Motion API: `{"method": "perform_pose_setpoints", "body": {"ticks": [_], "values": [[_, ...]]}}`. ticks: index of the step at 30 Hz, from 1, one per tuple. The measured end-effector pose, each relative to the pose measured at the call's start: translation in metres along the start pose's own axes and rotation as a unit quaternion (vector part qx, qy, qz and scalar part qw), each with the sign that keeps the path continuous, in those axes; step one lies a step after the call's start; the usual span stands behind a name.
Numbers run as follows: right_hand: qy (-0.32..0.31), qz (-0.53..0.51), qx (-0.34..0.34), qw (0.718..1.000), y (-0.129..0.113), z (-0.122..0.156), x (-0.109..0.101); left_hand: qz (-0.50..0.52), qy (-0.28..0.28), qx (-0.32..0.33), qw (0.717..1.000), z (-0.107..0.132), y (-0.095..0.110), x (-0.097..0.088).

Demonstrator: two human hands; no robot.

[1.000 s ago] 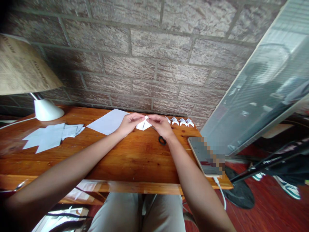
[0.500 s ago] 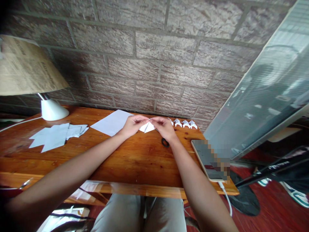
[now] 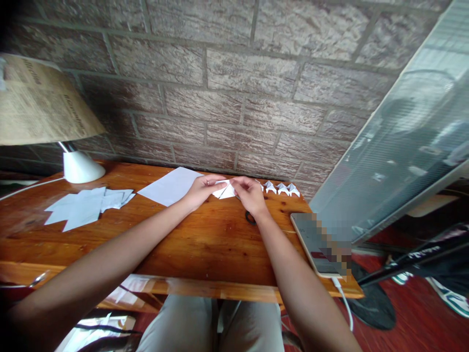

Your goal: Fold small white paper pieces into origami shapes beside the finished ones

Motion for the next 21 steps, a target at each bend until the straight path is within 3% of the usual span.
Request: {"method": "perform_pose_setpoints", "body": {"ticks": [9,16,21], "values": [[0.014,0.01,-0.003,1.0,0.0,0.002,0.001,0.1,0.029,-0.087,0.991,-0.001,-0.011,-0.004],[0.015,-0.003,-0.01,1.0,-0.001,0.001,0.002,0.065,0.043,-0.034,0.996,-0.002,-0.006,-0.004],[0.036,0.003,-0.007,0.999,0.002,0.001,0.001,0.068,0.016,-0.054,0.996,-0.002,-0.009,-0.004]]}}
Point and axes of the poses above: each hand's wrist, its own z-axis away from the middle knuckle, its own x-axis out of the palm, y = z × x, the point moved 4 cm from there along -z, towards the middle knuckle, and after that the axes turned 7 degrees about x, right-handed, at the moved point
